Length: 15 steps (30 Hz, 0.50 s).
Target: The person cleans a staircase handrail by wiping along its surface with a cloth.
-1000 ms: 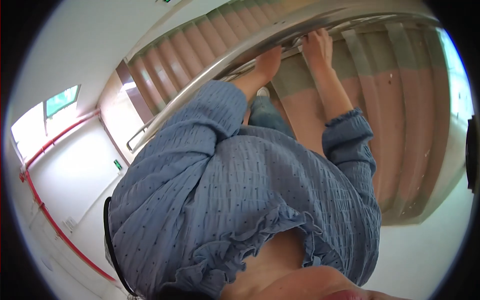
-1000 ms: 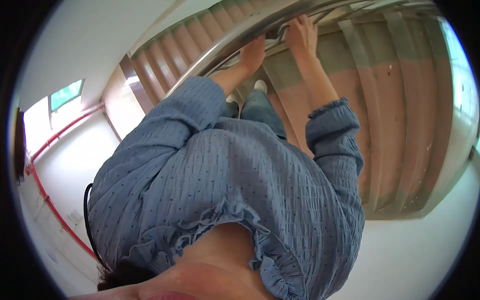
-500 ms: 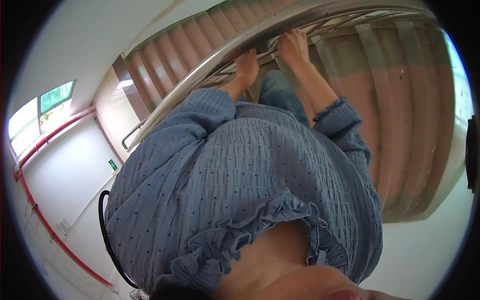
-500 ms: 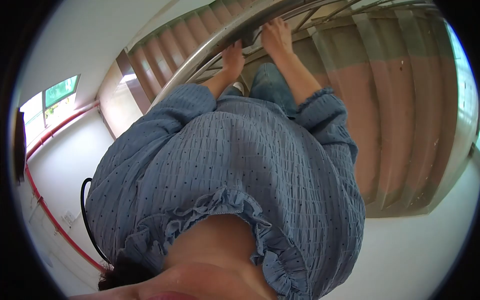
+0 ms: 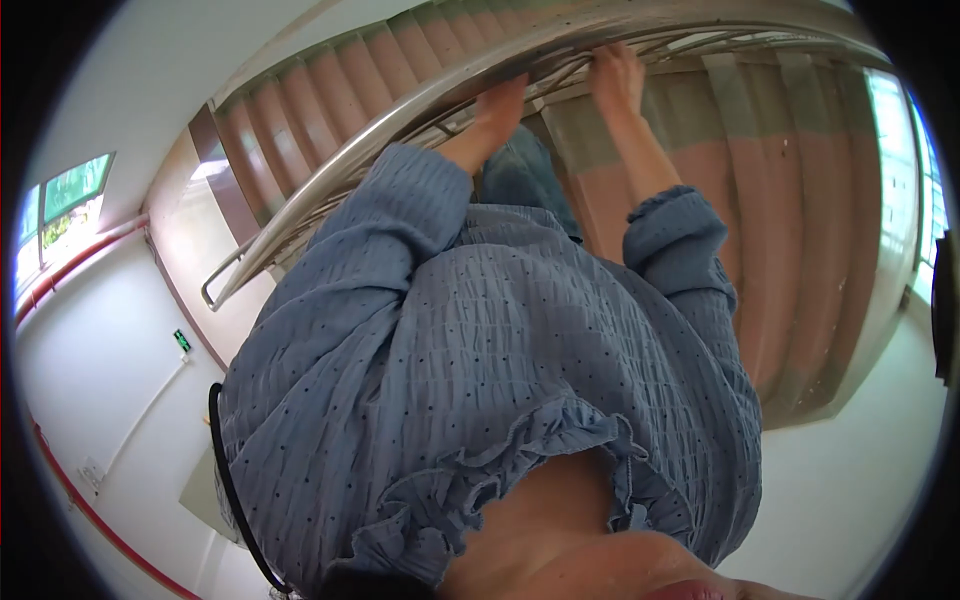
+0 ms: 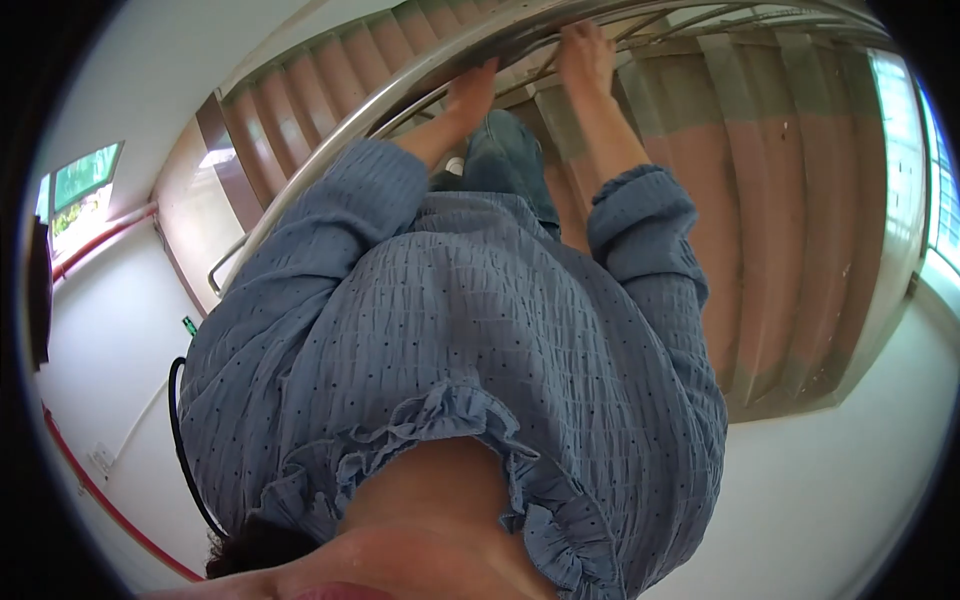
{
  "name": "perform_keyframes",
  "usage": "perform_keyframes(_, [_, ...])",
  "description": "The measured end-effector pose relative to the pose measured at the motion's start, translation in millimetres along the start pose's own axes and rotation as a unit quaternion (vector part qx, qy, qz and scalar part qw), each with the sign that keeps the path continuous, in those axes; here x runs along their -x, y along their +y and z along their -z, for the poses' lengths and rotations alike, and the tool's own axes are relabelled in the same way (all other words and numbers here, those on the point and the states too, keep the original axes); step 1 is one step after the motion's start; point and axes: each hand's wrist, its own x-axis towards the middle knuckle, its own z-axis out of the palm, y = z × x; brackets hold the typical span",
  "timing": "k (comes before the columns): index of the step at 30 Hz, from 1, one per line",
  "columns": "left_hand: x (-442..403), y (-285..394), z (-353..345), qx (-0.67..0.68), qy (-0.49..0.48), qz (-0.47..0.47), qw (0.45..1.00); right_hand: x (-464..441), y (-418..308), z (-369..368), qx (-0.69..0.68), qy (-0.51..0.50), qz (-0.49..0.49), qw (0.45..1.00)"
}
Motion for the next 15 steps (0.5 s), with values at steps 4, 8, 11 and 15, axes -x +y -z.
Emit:
perform_keyframes(4, [-4,6,-9,-0.014,0.096,-0.054,0.994,7,14,-8,-0.001,0.001,-0.017,1.0])
perform_keyframes(8, [38,-37,-9,-0.035,0.023,-0.039,0.998,28,-23,-37,-0.049,-0.048,0.014,0.998])
perform_keyframes(11, [78,-83,-7,-0.103,-0.082,0.011,0.991,41,-72,-66,-0.019,-0.169,0.055,0.984])
perform_keyframes(15, [122,-122,-13,-0.156,0.013,0.023,0.987,51,-120,-69,-0.059,-0.166,0.083,0.981])
